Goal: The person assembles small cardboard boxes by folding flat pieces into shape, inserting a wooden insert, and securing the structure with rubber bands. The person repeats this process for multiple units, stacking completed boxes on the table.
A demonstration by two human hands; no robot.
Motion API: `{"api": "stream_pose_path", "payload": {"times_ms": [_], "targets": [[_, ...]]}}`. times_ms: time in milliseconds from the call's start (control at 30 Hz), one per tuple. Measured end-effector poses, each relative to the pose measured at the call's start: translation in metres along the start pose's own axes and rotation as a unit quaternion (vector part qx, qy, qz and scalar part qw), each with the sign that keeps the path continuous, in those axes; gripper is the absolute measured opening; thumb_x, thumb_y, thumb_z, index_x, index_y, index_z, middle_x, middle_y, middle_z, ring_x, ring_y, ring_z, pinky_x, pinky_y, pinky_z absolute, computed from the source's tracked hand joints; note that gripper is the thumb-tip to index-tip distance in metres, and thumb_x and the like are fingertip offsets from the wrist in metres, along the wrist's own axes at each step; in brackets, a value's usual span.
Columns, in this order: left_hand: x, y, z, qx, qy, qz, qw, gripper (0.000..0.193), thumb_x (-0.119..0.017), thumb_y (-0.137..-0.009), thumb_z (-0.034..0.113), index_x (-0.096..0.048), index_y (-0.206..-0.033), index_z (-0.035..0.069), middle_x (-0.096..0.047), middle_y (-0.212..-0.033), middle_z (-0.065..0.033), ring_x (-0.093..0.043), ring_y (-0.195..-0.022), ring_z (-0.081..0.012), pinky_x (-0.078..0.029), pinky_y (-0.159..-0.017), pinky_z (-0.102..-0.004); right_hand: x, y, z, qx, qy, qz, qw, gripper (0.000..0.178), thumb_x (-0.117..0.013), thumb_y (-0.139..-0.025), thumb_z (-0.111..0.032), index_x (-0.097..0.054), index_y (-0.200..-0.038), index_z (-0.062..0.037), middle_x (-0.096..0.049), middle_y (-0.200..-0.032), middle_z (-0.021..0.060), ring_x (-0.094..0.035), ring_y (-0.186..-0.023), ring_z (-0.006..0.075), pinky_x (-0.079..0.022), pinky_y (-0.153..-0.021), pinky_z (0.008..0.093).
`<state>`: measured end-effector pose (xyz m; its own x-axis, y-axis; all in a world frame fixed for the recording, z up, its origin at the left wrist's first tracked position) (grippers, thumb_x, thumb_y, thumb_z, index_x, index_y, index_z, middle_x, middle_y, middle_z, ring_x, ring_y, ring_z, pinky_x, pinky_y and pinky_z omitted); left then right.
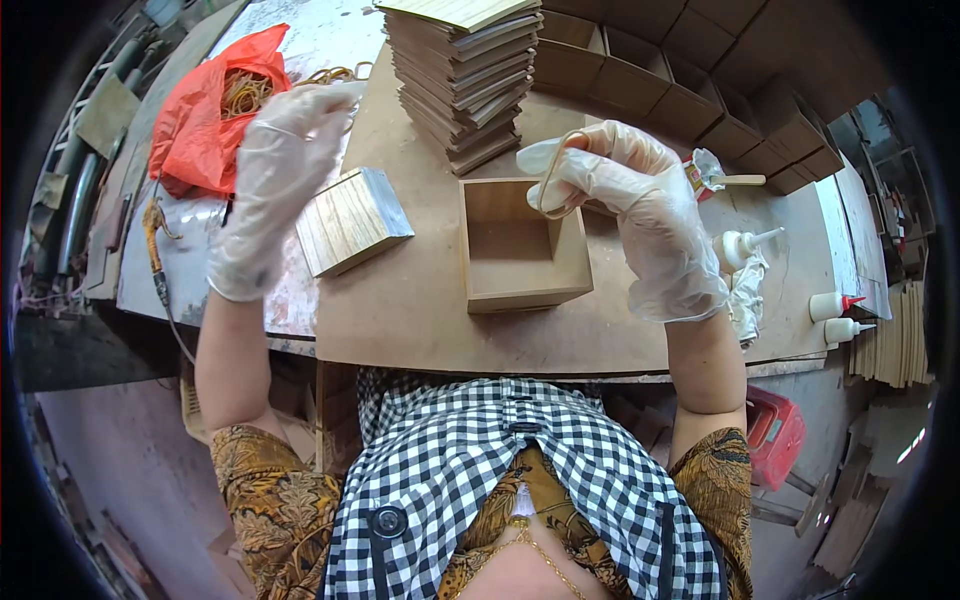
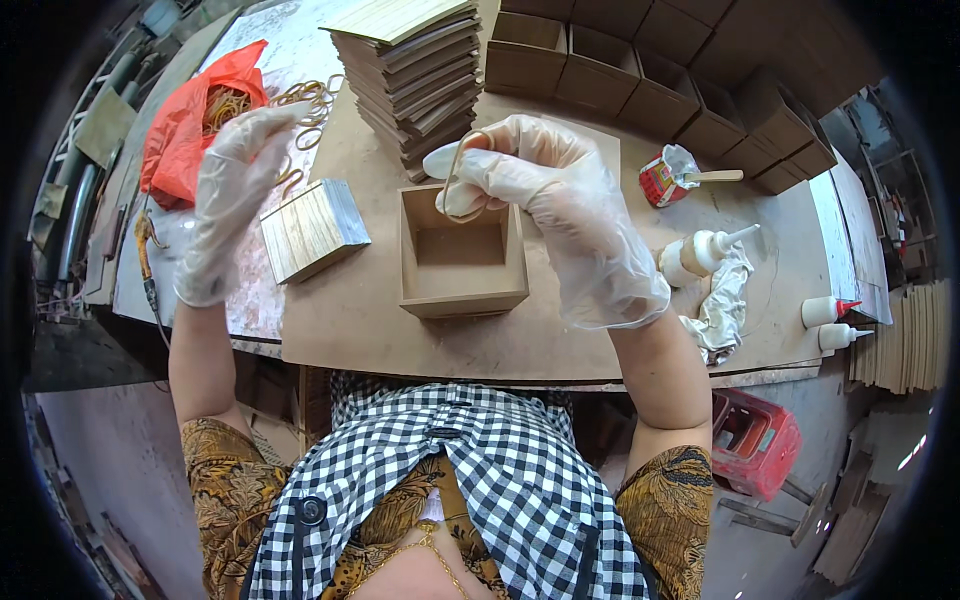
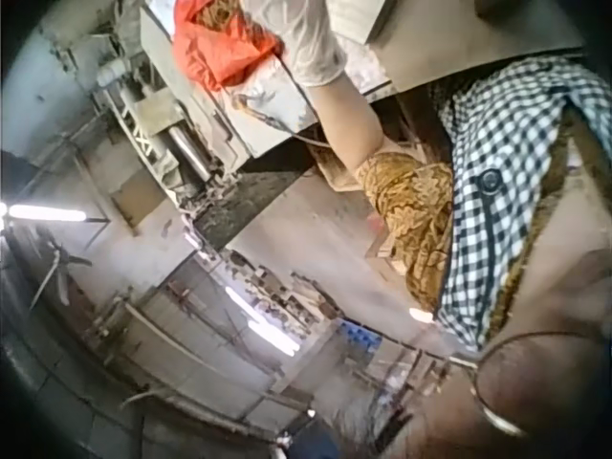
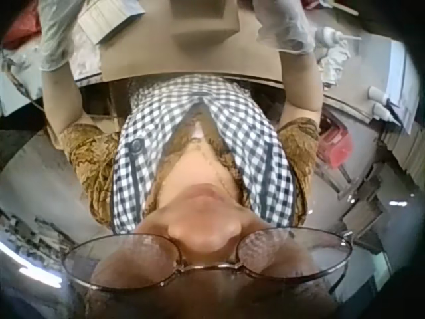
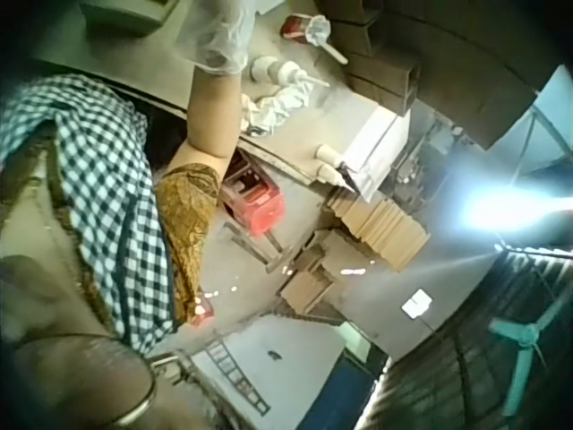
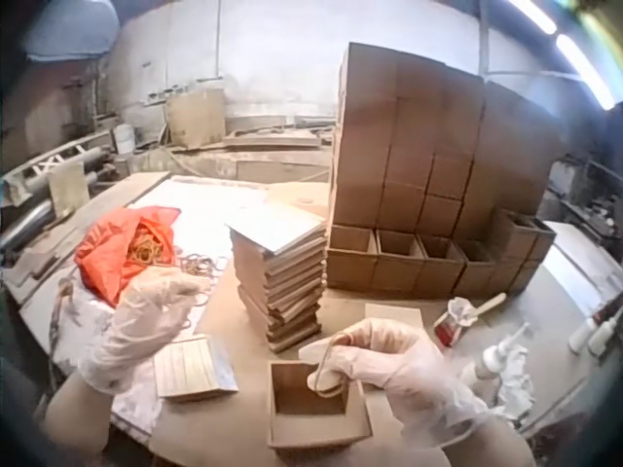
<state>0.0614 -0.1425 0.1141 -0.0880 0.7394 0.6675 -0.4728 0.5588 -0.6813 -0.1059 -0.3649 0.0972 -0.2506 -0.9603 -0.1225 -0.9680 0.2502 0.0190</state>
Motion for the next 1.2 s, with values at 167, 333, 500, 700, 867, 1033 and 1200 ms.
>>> {"api": "stream_pose_path", "payload": {"times_ms": [167,333,500,700,867,1033,1200], "targets": [[-0.026,-0.008,0.048,0.110,0.169,-0.077,0.976,0.024,-0.066,-0.093,0.003,-0.072,-0.116,0.003,-0.073,-0.105,-0.0054,-0.067,-0.094,-0.0134,-0.051,-0.088,-0.0270,-0.009,0.000,0.007,-0.001,0.001,-0.005,1.000,0.016,-0.065,-0.096,-0.013,-0.069,-0.104,0.0006,-0.072,-0.083,0.0072,-0.072,-0.081,0.0158,-0.057,-0.081,0.0283],[-0.054,-0.007,0.015,0.250,0.323,-0.152,0.900,0.041,-0.073,-0.089,0.008,-0.066,-0.129,0.004,-0.070,-0.112,-0.0028,-0.064,-0.091,-0.0097,-0.051,-0.085,-0.0264,-0.007,0.005,0.010,-0.011,-0.001,0.010,1.000,0.021,-0.063,-0.097,-0.012,-0.069,-0.112,0.0021,-0.071,-0.081,0.0056,-0.068,-0.075,0.0142,-0.056,-0.078,0.0286],[-0.048,0.000,0.011,0.266,0.427,-0.080,0.861,0.039,-0.069,-0.095,0.022,-0.065,-0.131,0.007,-0.067,-0.122,-0.0047,-0.058,-0.113,-0.0134,-0.038,-0.108,-0.0301,-0.002,0.005,0.015,-0.006,-0.016,0.016,1.000,0.021,-0.063,-0.097,-0.011,-0.069,-0.112,0.0030,-0.068,-0.079,0.0041,-0.066,-0.073,0.0131,-0.056,-0.078,0.0296],[-0.053,-0.007,0.011,0.240,0.468,-0.053,0.849,0.019,-0.066,-0.098,0.021,-0.075,-0.106,0.007,-0.073,-0.105,-0.0035,-0.060,-0.101,-0.0093,-0.041,-0.100,-0.0283,-0.004,0.005,0.019,-0.008,-0.033,-0.014,0.999,0.028,-0.065,-0.098,-0.015,-0.067,-0.119,0.0032,-0.070,-0.086,0.0031,-0.067,-0.080,0.0102,-0.050,-0.076,0.0254],[-0.057,-0.002,0.053,0.221,0.540,-0.109,0.805,0.022,-0.068,-0.097,0.018,-0.071,-0.111,0.001,-0.073,-0.111,-0.0091,-0.065,-0.088,-0.0104,-0.049,-0.089,-0.0270,0.002,0.001,0.016,-0.003,-0.020,0.037,0.999,0.023,-0.063,-0.100,-0.012,-0.066,-0.115,0.0049,-0.070,-0.088,0.0044,-0.066,-0.081,0.0106,-0.052,-0.077,0.0249],[-0.035,-0.013,0.111,0.041,0.280,-0.081,0.956,0.027,-0.070,-0.095,0.013,-0.069,-0.120,0.003,-0.072,-0.116,-0.0100,-0.068,-0.094,-0.0150,-0.054,-0.083,-0.0288,-0.014,0.000,0.011,0.075,0.031,0.041,0.996,0.020,-0.059,-0.103,-0.010,-0.066,-0.114,0.0053,-0.071,-0.094,0.0058,-0.065,-0.084,0.0092,-0.052,-0.079,0.0237],[-0.065,-0.001,0.105,0.219,0.478,-0.171,0.833,0.023,-0.065,-0.096,0.004,-0.071,-0.117,0.002,-0.071,-0.099,-0.0080,-0.067,-0.089,-0.0140,-0.055,-0.080,-0.0276,-0.022,0.007,0.008,0.073,-0.021,-0.026,0.997,0.023,-0.060,-0.104,-0.016,-0.067,-0.117,0.0019,-0.072,-0.098,0.0039,-0.065,-0.090,0.0081,-0.052,-0.083,0.0237]]}}
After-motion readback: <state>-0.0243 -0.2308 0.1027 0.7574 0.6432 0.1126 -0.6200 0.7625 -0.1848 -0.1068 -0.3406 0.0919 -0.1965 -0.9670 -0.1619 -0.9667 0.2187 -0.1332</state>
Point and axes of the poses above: each hand's wrist, its own y-axis away from the middle knuckle, its own x-axis out of the back of the hand, z = x × y, the point moved 8 cm from there along -y, towards the middle knuckle
